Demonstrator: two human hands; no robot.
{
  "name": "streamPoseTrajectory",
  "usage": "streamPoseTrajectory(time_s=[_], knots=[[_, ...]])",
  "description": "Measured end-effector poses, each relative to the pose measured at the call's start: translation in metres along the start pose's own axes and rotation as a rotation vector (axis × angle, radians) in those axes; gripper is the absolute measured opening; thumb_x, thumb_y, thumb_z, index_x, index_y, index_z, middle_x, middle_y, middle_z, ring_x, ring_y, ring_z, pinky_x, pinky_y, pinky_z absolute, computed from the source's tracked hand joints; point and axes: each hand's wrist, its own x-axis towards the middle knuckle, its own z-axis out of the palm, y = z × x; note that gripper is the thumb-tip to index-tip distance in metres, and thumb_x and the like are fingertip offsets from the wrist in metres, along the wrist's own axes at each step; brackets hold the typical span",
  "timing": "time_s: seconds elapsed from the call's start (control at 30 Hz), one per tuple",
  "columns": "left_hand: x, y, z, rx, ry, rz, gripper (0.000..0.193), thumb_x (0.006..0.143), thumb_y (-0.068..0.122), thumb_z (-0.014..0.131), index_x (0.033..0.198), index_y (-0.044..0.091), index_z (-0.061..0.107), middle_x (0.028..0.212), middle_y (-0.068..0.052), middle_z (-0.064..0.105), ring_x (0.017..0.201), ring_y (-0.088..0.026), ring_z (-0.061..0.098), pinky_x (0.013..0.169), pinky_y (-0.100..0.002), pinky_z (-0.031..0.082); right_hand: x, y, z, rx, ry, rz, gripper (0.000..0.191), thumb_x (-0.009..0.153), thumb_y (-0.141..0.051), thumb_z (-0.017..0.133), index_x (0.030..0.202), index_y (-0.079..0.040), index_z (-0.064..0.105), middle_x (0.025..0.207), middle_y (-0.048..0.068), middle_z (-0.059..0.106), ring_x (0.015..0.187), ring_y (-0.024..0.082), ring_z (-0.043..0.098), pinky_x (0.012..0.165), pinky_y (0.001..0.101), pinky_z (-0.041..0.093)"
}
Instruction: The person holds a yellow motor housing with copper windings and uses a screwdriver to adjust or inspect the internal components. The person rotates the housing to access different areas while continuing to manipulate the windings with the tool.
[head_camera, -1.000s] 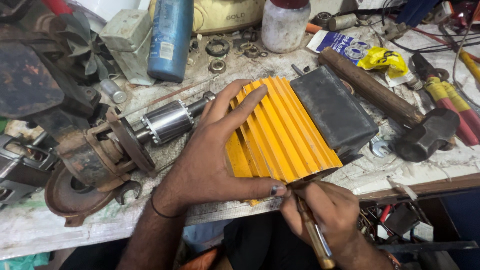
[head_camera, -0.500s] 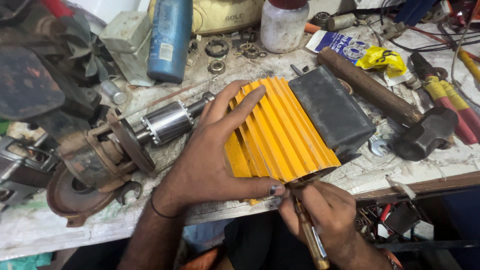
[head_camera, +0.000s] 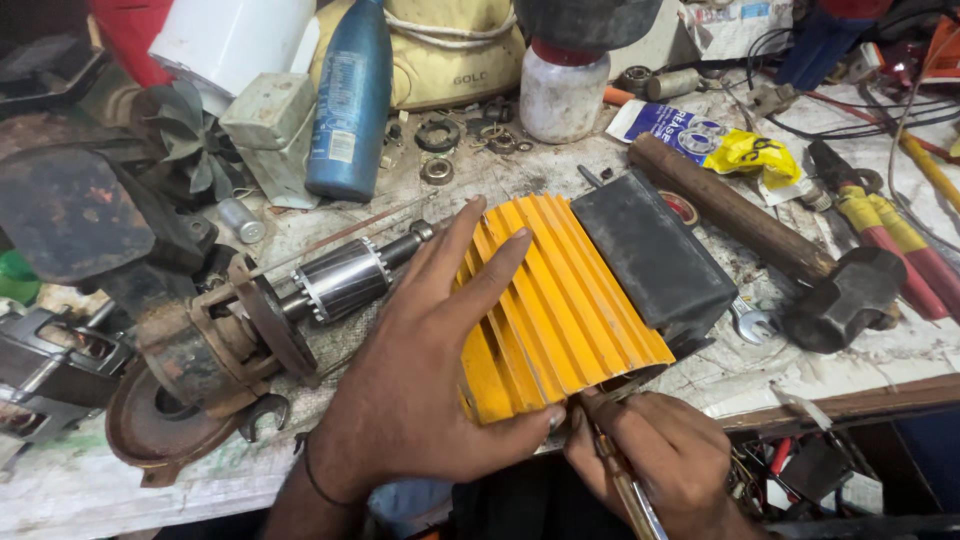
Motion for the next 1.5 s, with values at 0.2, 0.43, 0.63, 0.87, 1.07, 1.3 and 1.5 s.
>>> streamPoseTrajectory(time_s=[0.2,0.43,0.63,0.87,1.07,1.3,1.5], knots=[[0.004,-0.008,0.010,-0.085,0.140,0.060,0.094,0.066,0.034,0.083,0.144,-0.010,0.055,0.155,-0.046,0.038,0.150,-0.055,0.040,0.124,-0.052,0.035,0.004,0.003,0.000,0.043,0.012,0.003,0.021,0.073,0.002,0.080,0.091,0.004,0.069,0.074,0.012,0.070,0.064,0.022,0.073,0.058,0.0321,0.057],[0.002,0.005,0.008,-0.045,0.125,0.080,0.096,0.063,0.031,0.086,0.143,-0.010,0.054,0.154,-0.044,0.041,0.151,-0.054,0.038,0.124,-0.055,0.030,-0.004,0.002,-0.007,0.081,0.024,0.009,0.019,0.072,0.003,0.080,0.087,0.003,0.069,0.068,0.010,0.067,0.054,0.020,0.067,0.053,0.0322,0.053],[0.005,0.010,0.010,-0.021,0.125,0.112,0.095,0.063,0.031,0.087,0.143,-0.009,0.053,0.154,-0.043,0.040,0.151,-0.054,0.038,0.124,-0.057,0.027,-0.008,0.009,-0.012,0.109,0.064,-0.038,0.022,0.071,0.004,0.079,0.091,0.006,0.068,0.070,0.011,0.068,0.053,0.018,0.065,0.051,0.0310,0.051],[0.009,0.019,0.009,-0.035,0.109,0.077,0.097,0.060,0.028,0.087,0.143,-0.008,0.053,0.155,-0.043,0.039,0.150,-0.054,0.037,0.123,-0.053,0.031,-0.007,0.011,-0.018,0.120,0.047,-0.009,0.023,0.071,0.004,0.080,0.091,0.005,0.070,0.066,0.009,0.066,0.052,0.018,0.064,0.050,0.0314,0.050],[0.011,0.027,0.008,-0.050,0.076,0.041,0.098,0.059,0.025,0.087,0.146,-0.006,0.051,0.156,-0.042,0.037,0.151,-0.054,0.034,0.120,-0.053,0.032,-0.005,0.011,-0.024,0.153,0.040,0.000,0.023,0.072,0.004,0.081,0.093,0.006,0.070,0.065,0.008,0.066,0.052,0.017,0.065,0.049,0.0305,0.050],[0.015,0.028,0.009,-0.063,0.039,-0.006,0.100,0.058,0.024,0.087,0.147,-0.005,0.050,0.159,-0.041,0.033,0.152,-0.053,0.030,0.118,-0.053,0.032,-0.005,0.017,-0.025,0.153,0.037,-0.020,0.024,0.073,0.003,0.080,0.095,0.007,0.070,0.071,0.010,0.069,0.058,0.018,0.070,0.053,0.0301,0.054],[0.019,0.028,0.012,-0.050,0.029,0.007,0.102,0.057,0.025,0.087,0.147,-0.006,0.048,0.159,-0.041,0.031,0.152,-0.053,0.029,0.118,-0.052,0.032,-0.003,0.022,-0.031,0.173,0.011,-0.042,0.025,0.073,0.003,0.080,0.095,0.008,0.069,0.075,0.012,0.072,0.061,0.019,0.072,0.054,0.0303,0.056]])
